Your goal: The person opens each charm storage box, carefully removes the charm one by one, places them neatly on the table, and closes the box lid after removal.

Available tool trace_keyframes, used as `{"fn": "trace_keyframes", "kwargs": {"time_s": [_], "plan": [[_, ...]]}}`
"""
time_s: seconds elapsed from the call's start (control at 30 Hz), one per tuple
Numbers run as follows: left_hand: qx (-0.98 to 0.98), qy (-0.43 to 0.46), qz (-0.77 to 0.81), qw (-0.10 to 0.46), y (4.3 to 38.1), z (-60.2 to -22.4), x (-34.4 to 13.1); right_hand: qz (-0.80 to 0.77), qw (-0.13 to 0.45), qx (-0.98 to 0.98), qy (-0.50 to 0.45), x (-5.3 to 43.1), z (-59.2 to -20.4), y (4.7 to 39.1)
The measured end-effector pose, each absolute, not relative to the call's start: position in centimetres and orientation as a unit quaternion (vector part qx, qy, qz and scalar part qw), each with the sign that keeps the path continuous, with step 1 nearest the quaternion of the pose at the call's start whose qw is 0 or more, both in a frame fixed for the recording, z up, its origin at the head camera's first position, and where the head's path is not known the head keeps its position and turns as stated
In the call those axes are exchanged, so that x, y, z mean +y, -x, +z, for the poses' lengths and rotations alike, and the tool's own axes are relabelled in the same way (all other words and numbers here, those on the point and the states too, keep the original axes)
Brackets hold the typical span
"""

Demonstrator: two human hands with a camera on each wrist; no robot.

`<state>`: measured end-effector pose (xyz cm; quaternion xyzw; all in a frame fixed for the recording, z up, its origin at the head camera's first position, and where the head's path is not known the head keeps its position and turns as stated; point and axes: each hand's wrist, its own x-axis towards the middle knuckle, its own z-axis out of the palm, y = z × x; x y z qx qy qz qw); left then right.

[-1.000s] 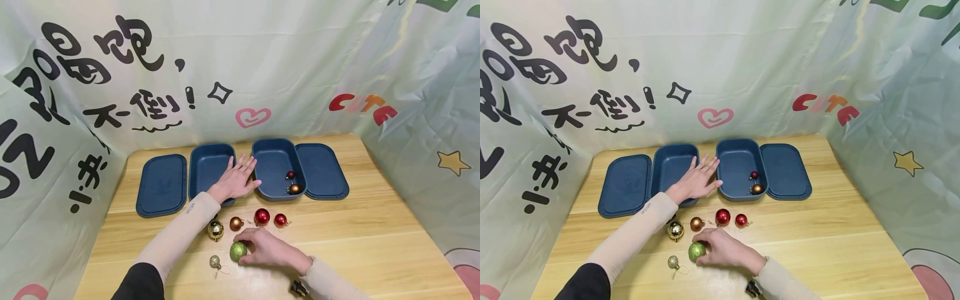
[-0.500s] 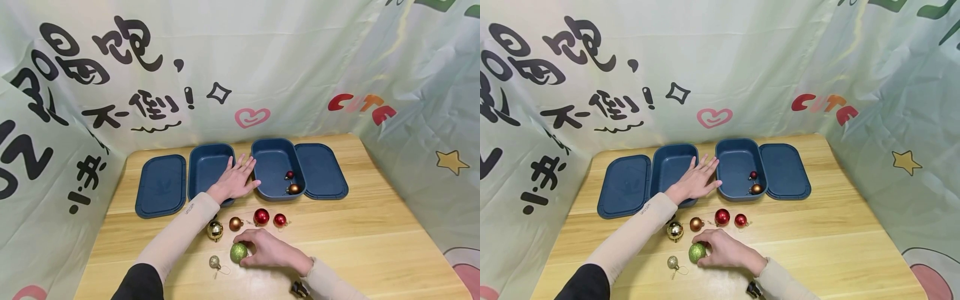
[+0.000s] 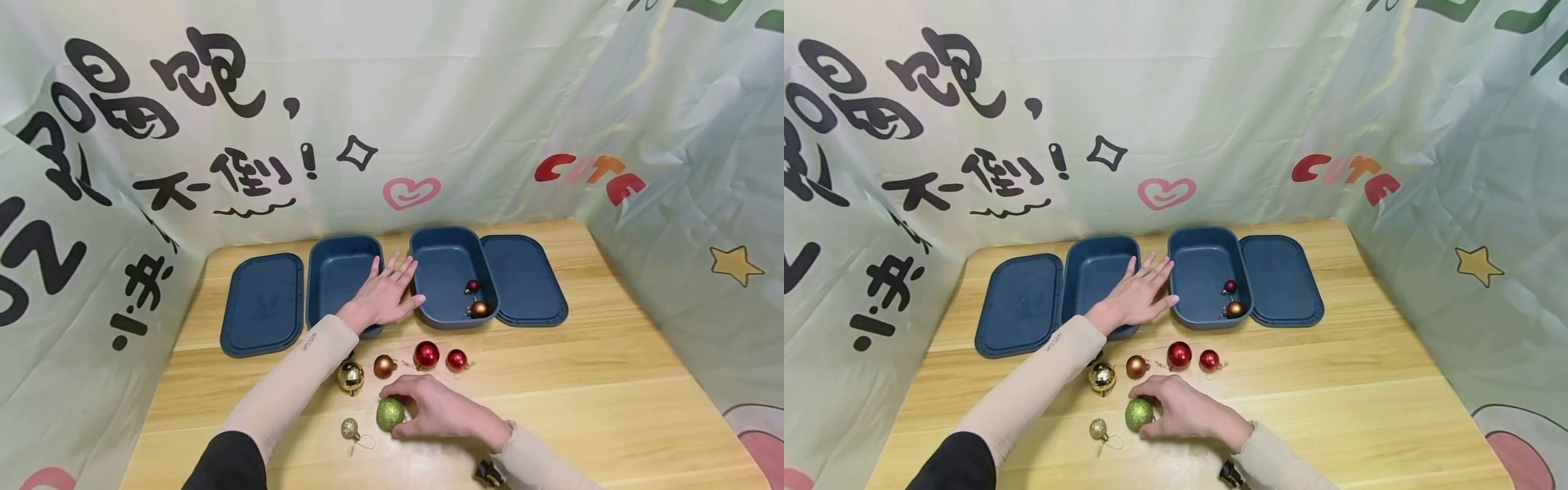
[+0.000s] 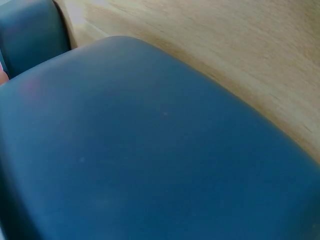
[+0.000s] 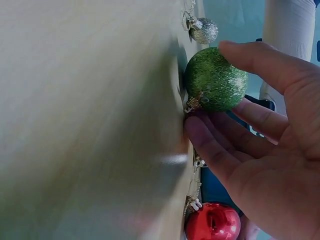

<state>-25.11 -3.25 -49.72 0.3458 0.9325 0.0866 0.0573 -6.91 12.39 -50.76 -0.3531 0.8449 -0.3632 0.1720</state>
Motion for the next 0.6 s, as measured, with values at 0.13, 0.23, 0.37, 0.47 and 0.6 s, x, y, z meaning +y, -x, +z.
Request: {"fn": "trace_keyframes", "kwargs": {"time_s": [0.13,0.23,0.37,0.47,0.6], "plan": [[0.933,-0.345,0.087,0.06,25.1,-49.8,-3.3,-0.366,0.163,0.847,0.349,12.7,-50.1,7.1],[0.933,-0.344,0.09,0.06,25.1,-49.9,-3.3,-0.371,0.147,0.85,0.344,13.2,-49.3,7.5],[0.932,-0.346,0.09,0.057,25.1,-50.0,-3.3,-0.378,0.108,0.854,0.34,14.1,-48.2,8.4],[0.932,-0.347,0.089,0.055,25.1,-50.0,-3.3,-0.397,0.088,0.851,0.331,15.2,-47.7,9.4],[0.932,-0.348,0.089,0.053,25.2,-50.0,-3.2,-0.418,0.064,0.852,0.308,17.1,-47.2,11.0]]}}
